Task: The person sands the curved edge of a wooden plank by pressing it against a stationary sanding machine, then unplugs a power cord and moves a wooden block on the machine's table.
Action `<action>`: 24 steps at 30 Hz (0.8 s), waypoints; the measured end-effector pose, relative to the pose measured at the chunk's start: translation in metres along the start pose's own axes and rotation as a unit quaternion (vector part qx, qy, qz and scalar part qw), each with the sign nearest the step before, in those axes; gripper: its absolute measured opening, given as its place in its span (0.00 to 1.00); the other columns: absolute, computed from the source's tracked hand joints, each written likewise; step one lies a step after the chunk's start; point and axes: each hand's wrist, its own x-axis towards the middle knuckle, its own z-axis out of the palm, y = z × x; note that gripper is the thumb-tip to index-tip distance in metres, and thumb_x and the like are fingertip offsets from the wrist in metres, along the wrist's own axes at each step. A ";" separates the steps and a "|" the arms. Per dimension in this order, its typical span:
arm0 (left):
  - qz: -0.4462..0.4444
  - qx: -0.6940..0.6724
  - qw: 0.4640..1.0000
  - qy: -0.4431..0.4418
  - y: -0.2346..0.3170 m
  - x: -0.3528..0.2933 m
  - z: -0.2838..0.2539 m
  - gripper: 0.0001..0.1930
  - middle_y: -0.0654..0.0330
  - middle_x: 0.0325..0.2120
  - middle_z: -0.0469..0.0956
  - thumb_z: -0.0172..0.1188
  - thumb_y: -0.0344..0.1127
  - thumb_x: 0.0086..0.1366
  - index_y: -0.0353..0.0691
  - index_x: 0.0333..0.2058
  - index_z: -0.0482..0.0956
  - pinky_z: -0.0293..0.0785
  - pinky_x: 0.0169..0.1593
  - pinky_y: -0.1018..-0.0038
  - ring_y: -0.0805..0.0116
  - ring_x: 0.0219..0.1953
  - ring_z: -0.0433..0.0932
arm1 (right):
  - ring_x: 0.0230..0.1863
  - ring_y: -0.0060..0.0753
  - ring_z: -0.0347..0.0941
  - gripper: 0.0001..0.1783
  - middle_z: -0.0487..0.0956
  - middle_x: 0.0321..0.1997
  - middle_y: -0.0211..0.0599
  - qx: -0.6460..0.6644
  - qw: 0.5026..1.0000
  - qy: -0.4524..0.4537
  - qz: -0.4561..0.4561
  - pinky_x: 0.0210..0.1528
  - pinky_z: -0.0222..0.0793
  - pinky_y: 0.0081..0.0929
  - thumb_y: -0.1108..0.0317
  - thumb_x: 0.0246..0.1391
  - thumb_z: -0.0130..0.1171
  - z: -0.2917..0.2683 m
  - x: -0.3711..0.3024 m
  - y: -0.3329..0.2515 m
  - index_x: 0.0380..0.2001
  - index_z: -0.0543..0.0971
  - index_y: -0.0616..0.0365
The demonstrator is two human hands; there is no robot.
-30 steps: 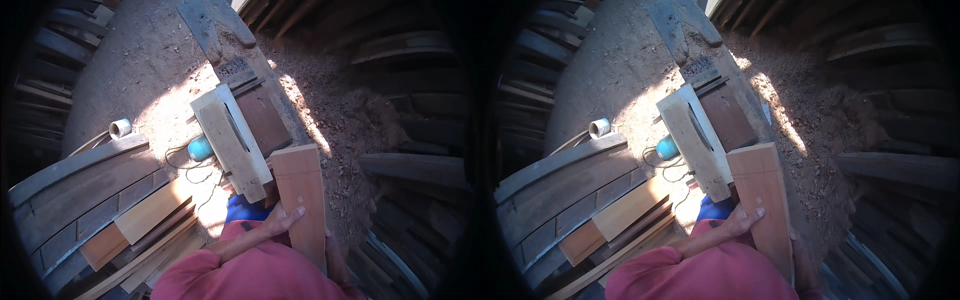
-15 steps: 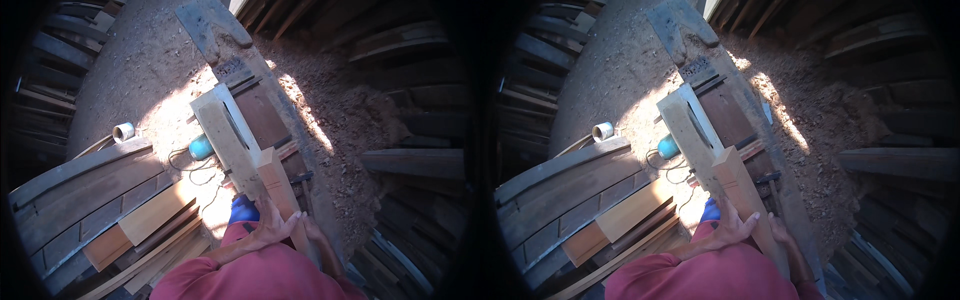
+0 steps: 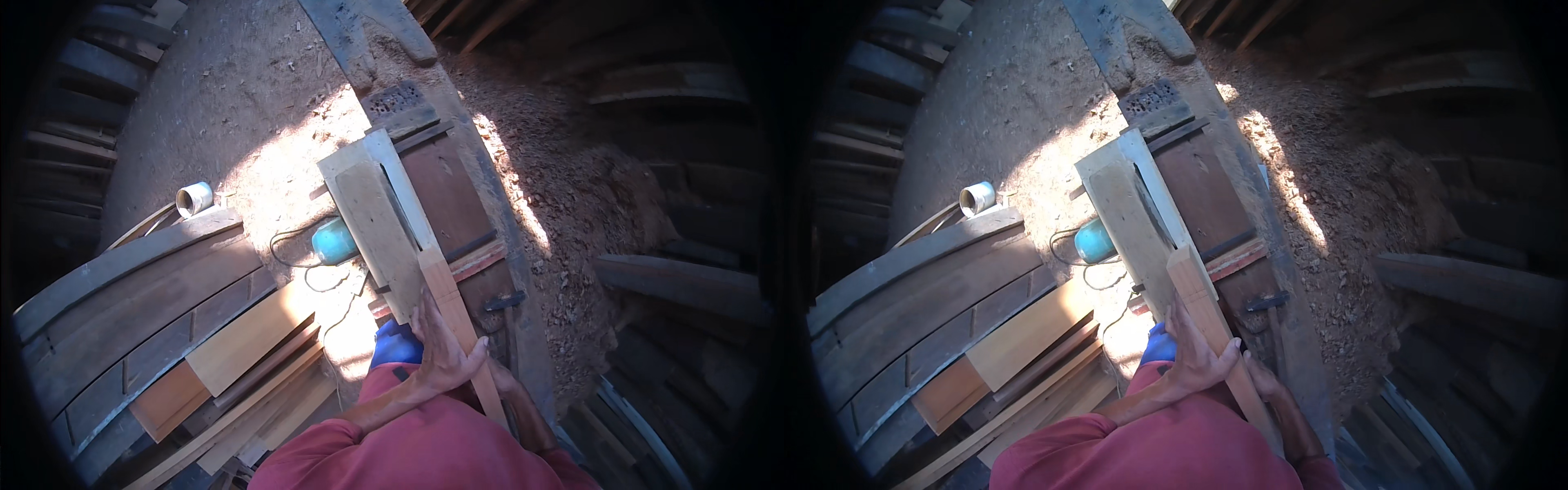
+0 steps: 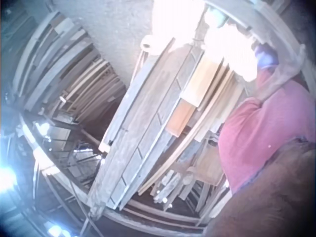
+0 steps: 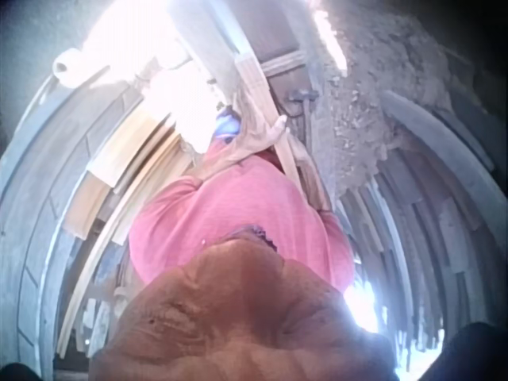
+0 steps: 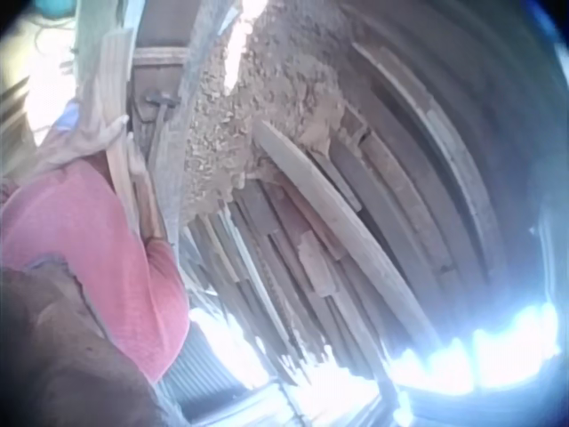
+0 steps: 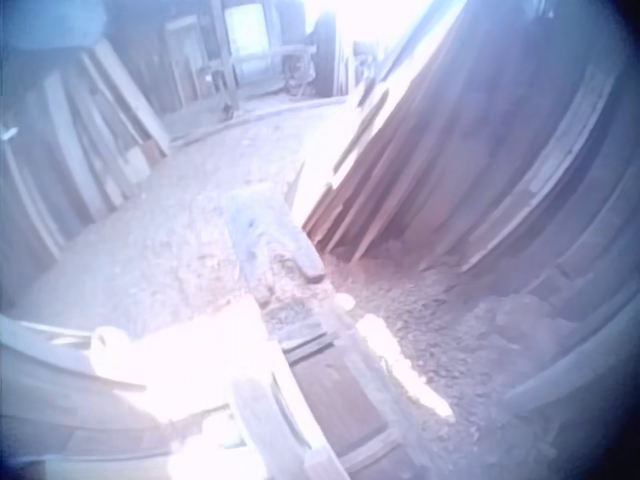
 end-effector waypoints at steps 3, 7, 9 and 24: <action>-0.017 -0.017 1.000 -0.007 -0.002 0.003 -0.001 0.66 0.30 0.72 0.41 0.72 0.38 0.48 0.22 0.71 0.29 0.34 0.74 0.42 0.35 0.76 0.40 | 0.66 0.36 0.70 0.41 0.71 0.67 0.45 -0.035 0.999 -0.009 0.006 0.68 0.67 0.34 0.38 0.74 0.24 0.013 -0.006 -0.015 0.72 0.59 0.61; -0.013 -0.015 1.000 -0.016 -0.003 0.005 -0.003 0.66 0.30 0.73 0.39 0.72 0.39 0.48 0.21 0.71 0.29 0.33 0.74 0.42 0.35 0.76 0.38 | 0.66 0.36 0.70 0.42 0.72 0.67 0.45 -0.033 0.999 0.005 0.002 0.68 0.68 0.34 0.37 0.74 0.24 0.022 -0.009 -0.026 0.72 0.59 0.62; -0.022 -0.016 0.999 -0.025 -0.004 0.005 -0.004 0.65 0.30 0.73 0.39 0.71 0.39 0.48 0.21 0.71 0.29 0.33 0.74 0.42 0.35 0.76 0.38 | 0.66 0.36 0.70 0.42 0.72 0.67 0.45 -0.043 0.999 0.006 0.003 0.68 0.68 0.34 0.37 0.74 0.24 0.024 -0.011 -0.031 0.72 0.59 0.62; -0.015 -0.019 0.999 -0.042 -0.013 0.000 0.002 0.65 0.30 0.73 0.36 0.70 0.42 0.50 0.21 0.70 0.28 0.30 0.73 0.40 0.35 0.76 0.34 | 0.64 0.33 0.70 0.42 0.70 0.66 0.44 -0.038 0.998 0.038 0.020 0.66 0.68 0.31 0.36 0.73 0.24 0.025 -0.009 -0.031 0.72 0.59 0.60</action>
